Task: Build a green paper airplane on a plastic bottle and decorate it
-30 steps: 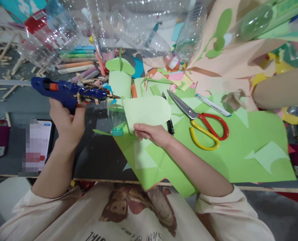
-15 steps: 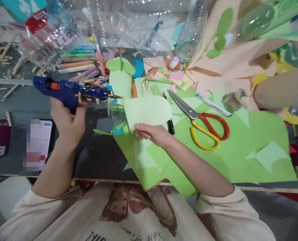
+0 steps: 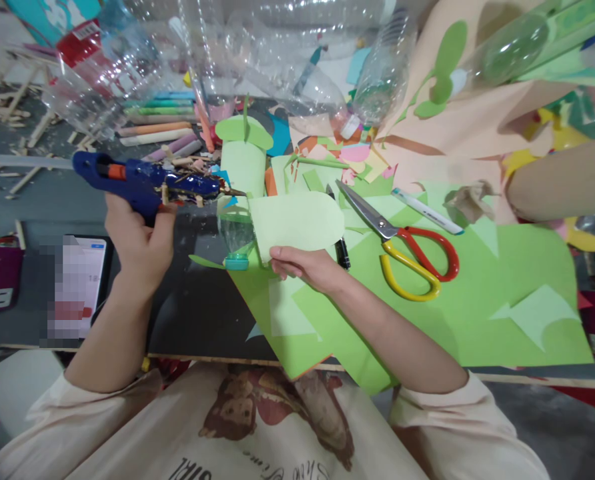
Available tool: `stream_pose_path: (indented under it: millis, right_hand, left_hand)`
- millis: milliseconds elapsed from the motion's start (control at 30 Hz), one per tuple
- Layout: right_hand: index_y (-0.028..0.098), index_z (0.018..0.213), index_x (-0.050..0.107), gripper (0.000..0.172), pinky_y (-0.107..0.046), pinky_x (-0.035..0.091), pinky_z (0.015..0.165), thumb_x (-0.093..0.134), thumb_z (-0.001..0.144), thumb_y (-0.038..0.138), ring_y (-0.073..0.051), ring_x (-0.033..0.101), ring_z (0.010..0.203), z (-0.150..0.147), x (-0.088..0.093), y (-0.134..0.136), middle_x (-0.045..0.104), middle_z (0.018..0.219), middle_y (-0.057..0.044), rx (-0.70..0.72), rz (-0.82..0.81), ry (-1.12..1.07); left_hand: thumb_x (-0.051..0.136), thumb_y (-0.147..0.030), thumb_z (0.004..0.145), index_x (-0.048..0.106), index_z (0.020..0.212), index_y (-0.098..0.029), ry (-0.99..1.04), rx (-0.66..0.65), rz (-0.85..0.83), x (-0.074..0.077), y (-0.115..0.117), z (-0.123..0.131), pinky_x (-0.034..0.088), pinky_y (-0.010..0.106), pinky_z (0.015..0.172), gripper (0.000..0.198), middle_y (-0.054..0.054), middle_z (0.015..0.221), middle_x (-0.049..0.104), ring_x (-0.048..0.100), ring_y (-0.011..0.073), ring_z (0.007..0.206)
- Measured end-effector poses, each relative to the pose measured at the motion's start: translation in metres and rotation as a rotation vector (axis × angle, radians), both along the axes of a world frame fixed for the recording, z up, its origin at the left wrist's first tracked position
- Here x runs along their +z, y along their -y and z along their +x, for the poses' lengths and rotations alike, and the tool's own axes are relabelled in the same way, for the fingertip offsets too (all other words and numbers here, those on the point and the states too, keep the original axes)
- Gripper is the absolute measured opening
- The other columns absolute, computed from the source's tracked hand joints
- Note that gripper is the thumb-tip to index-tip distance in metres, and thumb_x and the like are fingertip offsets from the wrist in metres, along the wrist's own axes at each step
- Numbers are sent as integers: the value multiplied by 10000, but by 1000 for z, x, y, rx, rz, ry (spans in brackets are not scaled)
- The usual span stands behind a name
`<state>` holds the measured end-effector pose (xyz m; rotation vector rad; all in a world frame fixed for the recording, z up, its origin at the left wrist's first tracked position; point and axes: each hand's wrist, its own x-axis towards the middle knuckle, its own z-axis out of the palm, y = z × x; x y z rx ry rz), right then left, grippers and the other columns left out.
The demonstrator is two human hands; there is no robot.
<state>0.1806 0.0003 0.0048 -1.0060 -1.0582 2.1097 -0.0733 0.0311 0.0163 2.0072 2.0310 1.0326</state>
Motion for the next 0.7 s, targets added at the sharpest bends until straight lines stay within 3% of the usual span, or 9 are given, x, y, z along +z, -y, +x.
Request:
stream_pose_path:
  millis: [367,567,700]
  right_hand:
    - [243,383,401,596,-315,425,703,688,730,635,-121,445,508,1,0,0,264,372,80,32,2,-1]
    - [246,383,422,570,-322,438,720,715,696,622,-130,463,507,0,-5,1,265,363,84,17,-22,2]
    - [240,371,410,574,-312,433,736,716,688,608,-130,491,538,2,-7,1,284,373,79,10,-41,6]
  left_hand:
    - [513,-361,828,436,1149,-216,22,-16,-90,3,2,1,526,410,858,360,93,1028,643,657,259,937]
    - [546,-302,759,486,1116,-226,24,18,-31,4,-2,6,537,406,867,370,87,1017,652,661,270,954]
    - [616,-302,684,527,1145,-176,42,61,-44,17,-7,9,535,387,884,486,80,1010,664,649,238,899]
